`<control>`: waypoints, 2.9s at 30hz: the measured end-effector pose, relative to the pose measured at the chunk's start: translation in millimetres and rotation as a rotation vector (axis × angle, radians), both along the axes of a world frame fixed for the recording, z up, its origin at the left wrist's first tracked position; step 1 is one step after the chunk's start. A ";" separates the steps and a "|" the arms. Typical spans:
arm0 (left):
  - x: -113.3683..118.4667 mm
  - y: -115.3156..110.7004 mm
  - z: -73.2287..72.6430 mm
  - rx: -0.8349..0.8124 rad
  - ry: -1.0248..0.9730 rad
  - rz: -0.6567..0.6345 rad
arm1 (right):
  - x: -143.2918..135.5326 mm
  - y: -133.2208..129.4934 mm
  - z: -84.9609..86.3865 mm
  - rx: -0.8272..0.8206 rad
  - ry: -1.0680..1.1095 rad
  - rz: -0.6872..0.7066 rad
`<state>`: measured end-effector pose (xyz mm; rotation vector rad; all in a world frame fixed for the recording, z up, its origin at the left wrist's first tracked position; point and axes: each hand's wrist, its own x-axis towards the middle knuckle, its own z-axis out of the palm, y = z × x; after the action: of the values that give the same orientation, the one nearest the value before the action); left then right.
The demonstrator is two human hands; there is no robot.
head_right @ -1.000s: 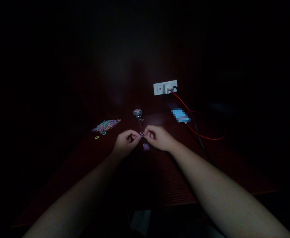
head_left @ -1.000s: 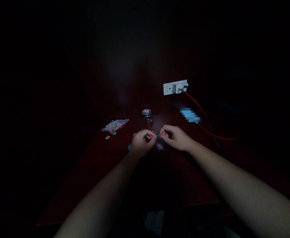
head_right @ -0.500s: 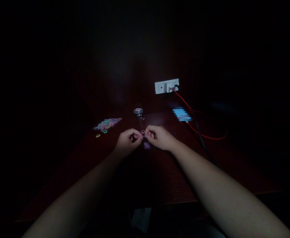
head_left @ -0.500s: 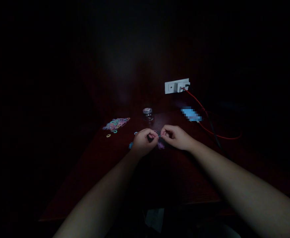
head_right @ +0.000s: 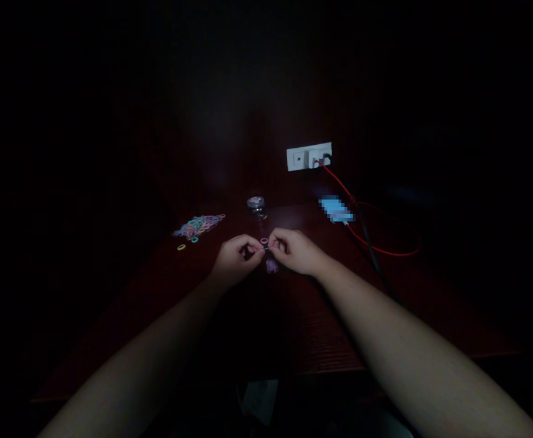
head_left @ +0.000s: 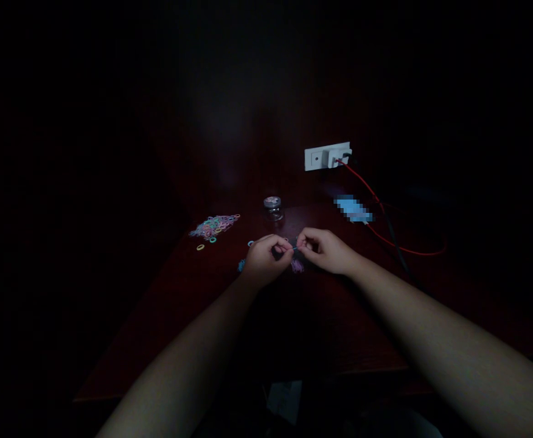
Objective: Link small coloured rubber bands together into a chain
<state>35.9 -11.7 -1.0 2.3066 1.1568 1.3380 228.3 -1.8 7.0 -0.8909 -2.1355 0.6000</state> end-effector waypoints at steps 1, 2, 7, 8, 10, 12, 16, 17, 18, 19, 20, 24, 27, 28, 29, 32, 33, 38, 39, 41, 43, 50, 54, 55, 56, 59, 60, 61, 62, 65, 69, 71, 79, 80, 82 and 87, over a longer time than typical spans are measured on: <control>0.2 -0.1 0.2 0.000 0.001 0.002 | 0.2 0.1 -0.1 0.002 -0.004 -0.001; 0.4 -0.3 0.5 0.002 0.001 0.003 | 0.4 0.2 -0.1 0.009 -0.009 -0.002; 0.8 -0.9 1.5 0.007 0.010 0.005 | 0.7 0.3 0.4 0.048 -0.016 -0.023; 0.7 -1.0 1.7 0.007 0.011 0.006 | 0.6 0.5 0.3 0.049 -0.010 -0.027; 0.6 -1.2 2.0 0.010 0.009 0.005 | 0.5 0.9 0.1 0.043 0.012 -0.028; 0.6 -1.4 2.4 0.013 0.006 0.001 | 0.4 1.3 -0.3 0.031 0.028 -0.020; 0.5 -1.7 2.6 0.006 0.004 -0.004 | 0.6 1.6 -0.4 0.034 0.008 -0.015; 0.5 -1.8 2.5 0.005 0.005 -0.003 | 0.7 1.6 -0.2 0.044 0.002 -0.017; 0.4 -1.9 2.4 0.004 0.005 -0.003 | 0.8 1.6 0.1 0.056 -0.001 -0.020; 0.3 -1.9 2.4 0.005 0.004 -0.004 | 0.8 1.6 0.5 0.067 -0.003 -0.022; 0.3 -2.0 2.3 0.006 0.004 -0.006 | 0.9 1.6 0.9 0.073 -0.004 -0.025; 0.3 -2.0 2.7 0.012 0.007 -0.006 | 0.6 1.2 1.7 0.060 -0.012 -0.040; 0.4 -1.8 2.9 0.011 0.012 -0.012 | 0.0 0.5 1.6 0.065 -0.009 -0.045; 0.4 -1.8 2.8 0.012 0.013 -0.013 | -0.3 0.4 1.5 0.067 -0.005 -0.046; 0.3 -1.8 2.7 0.013 0.013 -0.012 | -0.5 0.3 1.4 0.067 -0.003 -0.047; 0.0 -1.7 2.1 0.015 0.011 -0.008 | -0.5 1.3 1.1 0.090 0.002 -0.056; -0.1 -1.6 1.9 0.015 0.010 -0.006 | -0.1 1.9 0.9 0.105 0.008 -0.060; -0.5 -1.5 1.3 0.006 0.004 0.007 | 1.7 3.5 -0.3 0.114 0.033 -0.053; -0.5 -1.6 1.3 0.004 0.003 0.008 | 1.6 2.9 -0.3 0.086 0.028 -0.039; -0.5 -1.7 1.5 0.003 0.004 0.005 | 0.9 1.3 0.2 0.030 0.015 -0.012; -0.4 -1.8 1.7 0.007 0.004 0.001 | 0.1 -0.4 1.3 0.019 0.004 -0.002; -0.1 -2.0 1.7 0.011 0.006 0.000 | -0.5 -1.7 4.5 0.097 -0.015 -0.022; -0.2 -1.9 1.2 0.006 0.001 0.002 | -0.6 -1.6 4.9 0.103 -0.018 -0.021; -0.3 -1.8 0.9 0.005 0.002 0.003 | -0.6 -1.5 4.7 0.105 -0.018 -0.022; -0.3 -1.7 0.8 0.005 0.001 0.006 | -0.6 -1.2 4.3 0.107 -0.016 -0.023; -0.6 -1.6 0.5 0.005 -0.003 0.016 | -0.7 -0.7 3.0 0.102 -0.008 -0.023; -0.8 -1.6 0.6 0.005 -0.004 0.020 | -0.8 -0.7 2.8 0.100 -0.006 -0.026; -1.1 -1.6 0.8 0.003 -0.005 0.022 | -1.0 -0.8 2.6 0.098 -0.005 -0.030; -1.4 -1.6 1.0 0.001 -0.004 0.024 | -1.1 -0.9 2.7 0.097 -0.006 -0.034; -2.6 -1.5 1.7 0.003 0.005 0.031 | -0.5 -0.3 3.5 0.118 -0.003 -0.046; -4.2 -0.8 1.5 0.004 0.007 0.055 | 3.5 4.3 3.7 0.210 0.030 -0.092; -4.4 -0.4 1.1 0.007 0.000 0.061 | 5.2 6.7 2.9 0.238 0.054 -0.128; -3.6 -0.1 0.1 -0.004 0.015 0.045 | 0.7 2.5 0.7 0.120 0.042 -0.074; -3.5 -0.4 0.1 -0.006 0.017 0.045 | 0.1 1.6 1.2 0.125 0.036 -0.065; -3.1 -1.0 0.4 -0.010 0.022 0.044 | -0.5 0.3 2.3 0.136 0.018 -0.046; -2.0 -2.5 1.0 0.000 0.019 0.021 | -0.5 -0.7 4.9 0.127 0.006 -0.019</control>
<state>34.0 -14.3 0.0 2.3186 1.1902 1.3261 227.8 -2.5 11.9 -0.8379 -2.1315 0.4512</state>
